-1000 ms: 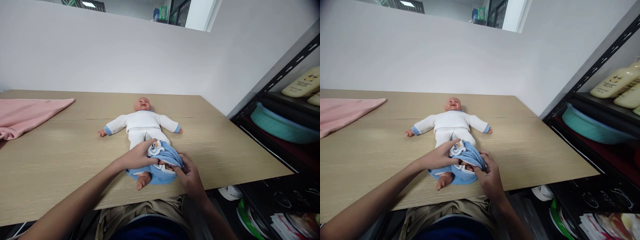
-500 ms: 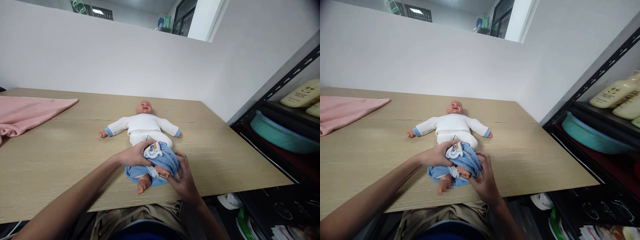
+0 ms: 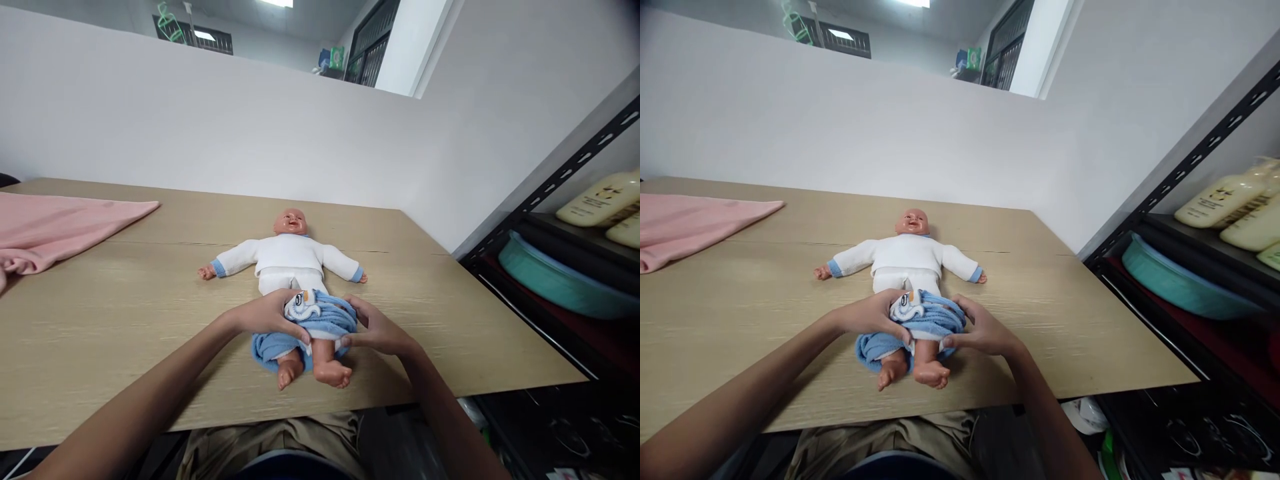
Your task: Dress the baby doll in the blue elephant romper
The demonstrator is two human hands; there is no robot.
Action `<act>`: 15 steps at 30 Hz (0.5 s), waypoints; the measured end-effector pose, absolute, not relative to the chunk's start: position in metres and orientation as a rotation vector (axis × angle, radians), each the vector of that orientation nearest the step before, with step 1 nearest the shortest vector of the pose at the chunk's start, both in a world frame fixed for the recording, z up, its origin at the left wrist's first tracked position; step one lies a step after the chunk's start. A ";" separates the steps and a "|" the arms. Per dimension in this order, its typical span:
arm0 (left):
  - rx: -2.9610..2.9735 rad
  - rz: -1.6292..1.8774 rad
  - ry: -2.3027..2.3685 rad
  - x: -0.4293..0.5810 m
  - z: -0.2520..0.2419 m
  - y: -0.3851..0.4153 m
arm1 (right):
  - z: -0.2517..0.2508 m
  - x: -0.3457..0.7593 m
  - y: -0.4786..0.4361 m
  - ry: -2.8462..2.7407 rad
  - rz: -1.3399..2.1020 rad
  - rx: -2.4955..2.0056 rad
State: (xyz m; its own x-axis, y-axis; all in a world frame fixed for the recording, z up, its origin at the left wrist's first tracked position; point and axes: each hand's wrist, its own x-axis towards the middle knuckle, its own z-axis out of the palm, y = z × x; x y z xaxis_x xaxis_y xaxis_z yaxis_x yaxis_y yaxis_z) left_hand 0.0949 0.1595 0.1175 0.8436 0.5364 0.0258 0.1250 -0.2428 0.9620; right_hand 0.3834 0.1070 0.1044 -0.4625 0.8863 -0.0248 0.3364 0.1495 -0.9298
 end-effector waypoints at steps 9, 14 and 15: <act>1.960 0.588 1.041 0.063 0.130 0.124 | 0.093 0.358 0.138 -1.532 1.204 -1.122; 1.796 0.535 1.165 0.033 0.110 0.104 | 0.092 0.355 0.151 -1.672 1.164 -1.147; 1.781 0.527 1.142 0.029 0.108 0.101 | 0.096 0.354 0.151 -1.758 1.132 -1.140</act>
State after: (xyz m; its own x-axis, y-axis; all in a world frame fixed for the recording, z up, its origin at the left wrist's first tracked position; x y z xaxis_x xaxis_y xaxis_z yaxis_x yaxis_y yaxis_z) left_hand 0.0293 0.1006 0.1076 0.4766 0.8710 -0.1192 0.4748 -0.1409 0.8687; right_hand 0.3542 0.1507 0.0959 -0.3296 0.9369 0.1162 0.2821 0.2152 -0.9349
